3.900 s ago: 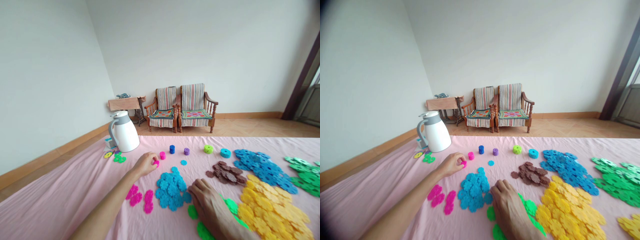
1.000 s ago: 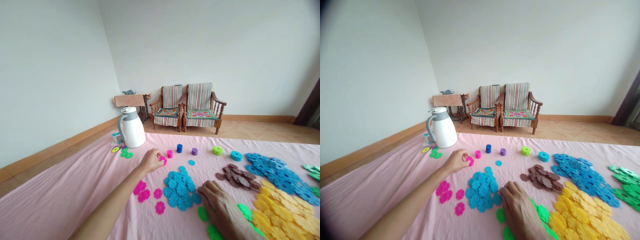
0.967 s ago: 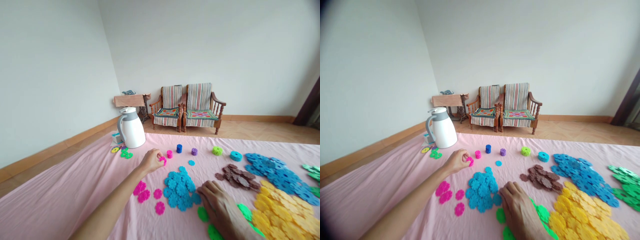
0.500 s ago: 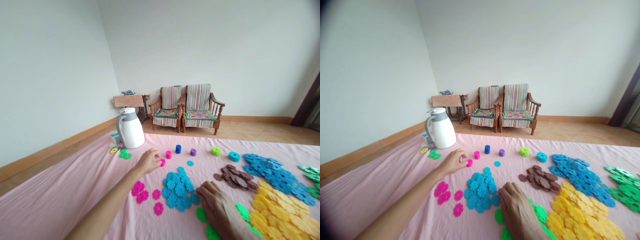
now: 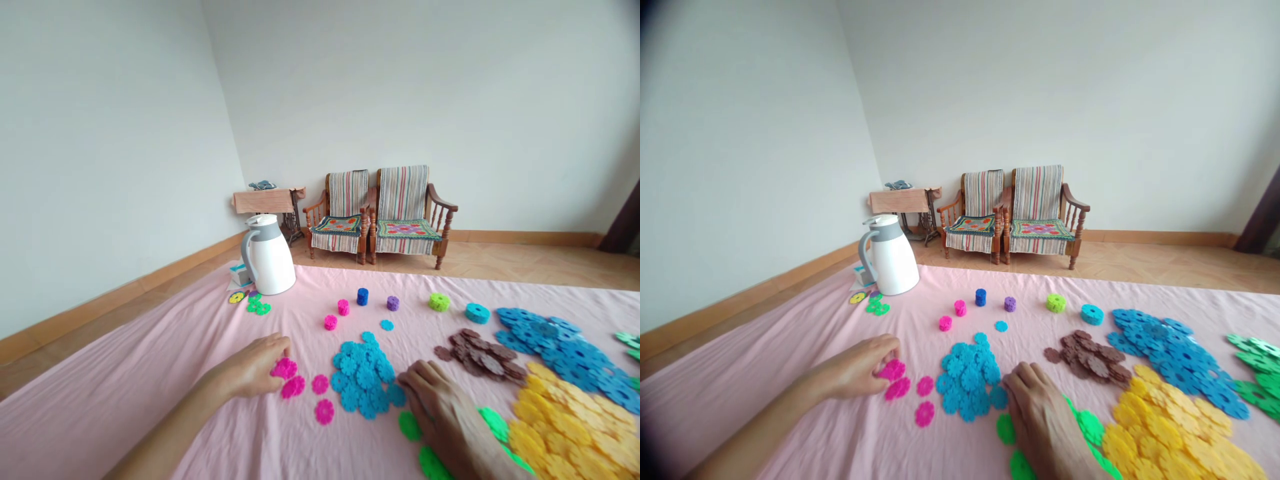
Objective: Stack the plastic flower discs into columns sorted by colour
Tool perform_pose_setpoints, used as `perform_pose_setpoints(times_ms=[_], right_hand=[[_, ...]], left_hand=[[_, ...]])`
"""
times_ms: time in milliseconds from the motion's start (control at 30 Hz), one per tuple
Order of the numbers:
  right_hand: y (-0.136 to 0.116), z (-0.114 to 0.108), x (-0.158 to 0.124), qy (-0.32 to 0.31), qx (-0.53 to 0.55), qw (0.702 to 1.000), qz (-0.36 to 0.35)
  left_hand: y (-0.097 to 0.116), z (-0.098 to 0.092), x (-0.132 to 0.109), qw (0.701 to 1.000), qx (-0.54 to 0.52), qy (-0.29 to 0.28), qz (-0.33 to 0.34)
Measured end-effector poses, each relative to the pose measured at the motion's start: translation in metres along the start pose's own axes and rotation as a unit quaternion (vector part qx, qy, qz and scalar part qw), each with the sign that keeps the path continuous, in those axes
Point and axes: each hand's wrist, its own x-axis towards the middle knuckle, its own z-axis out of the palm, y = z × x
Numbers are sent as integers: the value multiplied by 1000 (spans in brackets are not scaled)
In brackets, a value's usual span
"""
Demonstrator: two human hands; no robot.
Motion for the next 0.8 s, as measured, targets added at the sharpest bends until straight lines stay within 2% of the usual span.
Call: perform_pose_setpoints(times_ms=[133, 333, 567, 633, 800], right_hand=[[1, 0, -2, 8, -1, 1000, -3], [2, 2, -1, 4, -2, 1000, -5], [-1, -1, 1, 0, -1, 1000, -7], [-2, -2, 0, -6, 1, 1000, -3], [-1, 0, 0, -6, 5, 1000, 1]], left_hand=[[3, 11, 7, 1000, 10, 25, -16], [4, 24, 29, 996, -27, 77, 36], [-5, 28, 40, 985, -92, 141, 23], [-8, 26, 38, 985, -94, 144, 12], [-13, 27, 35, 991, -84, 106, -16]])
